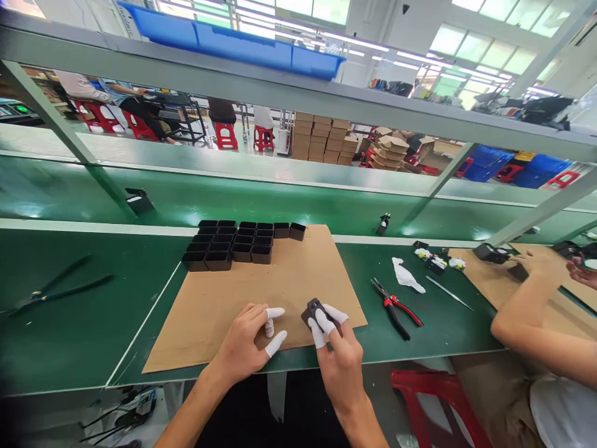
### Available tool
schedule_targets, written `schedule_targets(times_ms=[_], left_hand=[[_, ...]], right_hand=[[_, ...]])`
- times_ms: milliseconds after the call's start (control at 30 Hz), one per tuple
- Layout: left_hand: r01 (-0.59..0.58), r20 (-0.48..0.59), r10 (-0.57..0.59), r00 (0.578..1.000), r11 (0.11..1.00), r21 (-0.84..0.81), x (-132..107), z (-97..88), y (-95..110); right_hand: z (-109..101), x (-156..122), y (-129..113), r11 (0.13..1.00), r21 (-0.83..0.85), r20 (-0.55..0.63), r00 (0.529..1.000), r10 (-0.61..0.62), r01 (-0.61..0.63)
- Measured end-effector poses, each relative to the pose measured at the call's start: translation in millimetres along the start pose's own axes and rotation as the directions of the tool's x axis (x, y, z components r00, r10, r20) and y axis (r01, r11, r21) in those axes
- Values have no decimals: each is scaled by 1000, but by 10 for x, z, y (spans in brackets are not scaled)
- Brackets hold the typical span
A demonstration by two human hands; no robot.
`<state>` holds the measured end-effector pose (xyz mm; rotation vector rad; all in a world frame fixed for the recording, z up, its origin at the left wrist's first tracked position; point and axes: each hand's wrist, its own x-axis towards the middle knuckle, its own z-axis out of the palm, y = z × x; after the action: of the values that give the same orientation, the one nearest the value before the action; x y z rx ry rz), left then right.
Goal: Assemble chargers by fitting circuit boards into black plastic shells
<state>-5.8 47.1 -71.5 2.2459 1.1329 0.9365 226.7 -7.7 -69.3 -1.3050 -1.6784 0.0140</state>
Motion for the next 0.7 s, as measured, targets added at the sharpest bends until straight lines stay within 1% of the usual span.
schedule_targets(times_ms=[67,100,167,233,267,333,433,467,567,633,700], left_hand=[[1,3,-1,1000,1000,-4,-5,4,0],[2,5,-2,1000,1000,-8,-5,6,0],[9,1,-9,1000,1000,-16,1,11,2],[15,1,-15,1000,1000,-15,10,14,3],[16,2,-16,1000,1000,-13,13,14,2],[16,6,-16,1000,1000,-9,14,13,-2],[9,7,-9,1000,1000,-11,7,7,-6],[5,8,-5,1000,1000,-11,5,4,-6],[19,9,-19,1000,1000,-12,7,-3,4],[31,14,-31,999,999,-14,14,-6,14],[33,19,-33,999,999,-16,23,-7,22]], right_hand=[[-34,4,-50,999,46,-64,998,0,3],[-31,-12,-51,999,46,-64,998,-3,6],[6,-66,-15,1000,10,-8,1000,-18,18],[44,-113,32,999,-38,60,998,-5,7],[49,-122,44,999,-47,67,998,2,1],[22,-106,32,999,-32,36,999,19,-18],[-33,-60,-29,1000,16,-45,999,19,-18],[-32,-57,-42,1000,19,-50,998,22,-21],[27,-91,-35,999,15,-13,999,34,-34],[63,-117,-15,997,36,22,997,72,-72],[54,-110,-8,992,65,63,992,106,-110]])
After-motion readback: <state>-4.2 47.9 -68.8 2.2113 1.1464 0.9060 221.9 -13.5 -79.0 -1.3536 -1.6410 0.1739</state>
